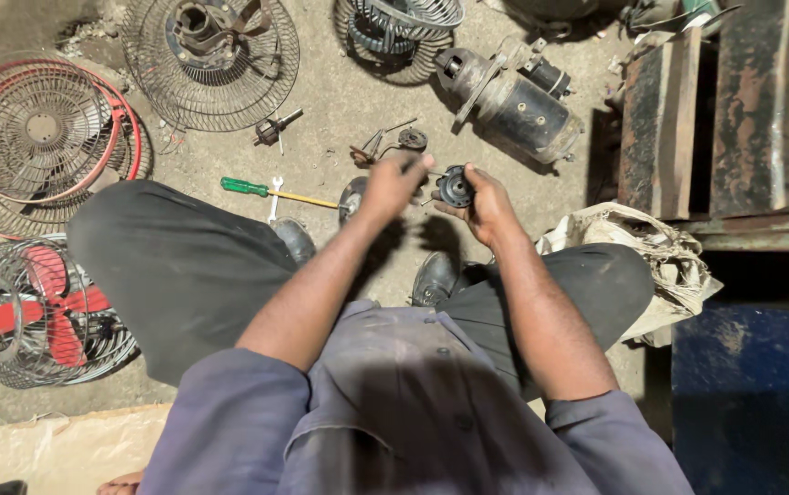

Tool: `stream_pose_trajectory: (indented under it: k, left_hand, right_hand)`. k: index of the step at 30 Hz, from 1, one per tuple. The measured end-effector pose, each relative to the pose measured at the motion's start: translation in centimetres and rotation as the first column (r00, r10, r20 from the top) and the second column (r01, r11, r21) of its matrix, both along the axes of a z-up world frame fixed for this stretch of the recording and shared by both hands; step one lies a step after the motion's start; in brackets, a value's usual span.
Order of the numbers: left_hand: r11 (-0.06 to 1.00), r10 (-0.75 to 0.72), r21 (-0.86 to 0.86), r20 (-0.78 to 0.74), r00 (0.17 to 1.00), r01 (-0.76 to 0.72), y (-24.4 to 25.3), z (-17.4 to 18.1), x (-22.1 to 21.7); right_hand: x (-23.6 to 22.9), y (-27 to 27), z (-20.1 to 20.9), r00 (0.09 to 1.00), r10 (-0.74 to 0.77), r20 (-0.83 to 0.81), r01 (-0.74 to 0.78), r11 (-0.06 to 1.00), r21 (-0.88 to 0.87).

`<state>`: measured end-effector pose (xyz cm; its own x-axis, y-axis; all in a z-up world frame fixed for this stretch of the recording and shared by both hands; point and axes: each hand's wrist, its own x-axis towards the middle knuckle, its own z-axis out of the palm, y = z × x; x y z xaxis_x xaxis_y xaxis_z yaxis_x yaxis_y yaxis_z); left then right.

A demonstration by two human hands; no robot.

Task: The person sits on the floor and disassembles an electric motor, removing the outer casing and internal components. They then retrieve a new part from a bag and proceed to reassemble the motor, inserting the new component and securing the casing.

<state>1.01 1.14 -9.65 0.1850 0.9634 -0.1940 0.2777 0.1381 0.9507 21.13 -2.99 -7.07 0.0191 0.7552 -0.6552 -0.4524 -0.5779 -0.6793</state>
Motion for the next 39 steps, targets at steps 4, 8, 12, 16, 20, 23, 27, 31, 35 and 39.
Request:
stream_pose_trajectory:
  k: [4,8,12,16,20,23,27,31,35,39]
  left_hand:
    - [0.949,-0.078,0.276,-0.266,0.961,0.154,-2.6,1.4,1.7]
    - [0.99,-0.071,0.098,-0.296,0.952,0.105,-3.3,-1.2,2.2]
    - [0.913,0.012,-0.385,0.347,0.938,0.131,-2.2,-4.1,1.8]
    - [0.849,0.095,-0.498,0.477,0.874,0.18,-2.3,-4.7,2.0]
    - [0.785,0.173,-0.56,0.609,0.774,0.265,-3.0,-3.1,1.2]
    - [0.821,0.251,-0.527,0.678,0.691,0.22,-2.9,-1.4,0.2]
    - [0.807,0.251,-0.544,0.668,0.7,0.23,-2.8,0.0,0.3]
    - [0.804,0.21,-0.551,0.615,0.76,0.224,-2.4,0.4,1.0]
    - [0.732,0.163,-0.585,0.648,0.744,0.349,-3.0,0.0,1.2]
    - [0.77,0.267,-0.568,0.7,0.662,0.289,-2.7,-0.4,1.7]
  right_hand:
    - [-0.7,-1.1,0.0,0.995,0.075,0.059,-0.081,0.992,0.094]
    - [-0.8,-2.3,-0.1,0.992,0.122,0.031,-0.125,0.983,0.138]
    - [-0.5,-2.9,0.3,0.989,0.149,-0.014,-0.144,0.976,0.165]
    - [-1.0,-3.1,0.4,0.937,0.243,0.25,-0.303,0.922,0.241]
    - [-1.7,-2.9,0.9,0.88,0.321,0.349,-0.442,0.823,0.357]
    - [-1.7,-2.6,1.6,0.886,0.338,0.316,-0.444,0.816,0.371]
    - [-1.5,-2.9,1.1,0.914,0.329,0.239,-0.402,0.822,0.403]
    - [-2.6,-2.5,-1.3,0.999,-0.016,0.028,0.007,0.957,0.291]
    - [-3.5,-2.8,-3.1,0.97,-0.226,0.088,0.199,0.949,0.243]
    - [-4.1,-2.7,-3.2,0.853,-0.195,0.485,-0.014,0.919,0.394]
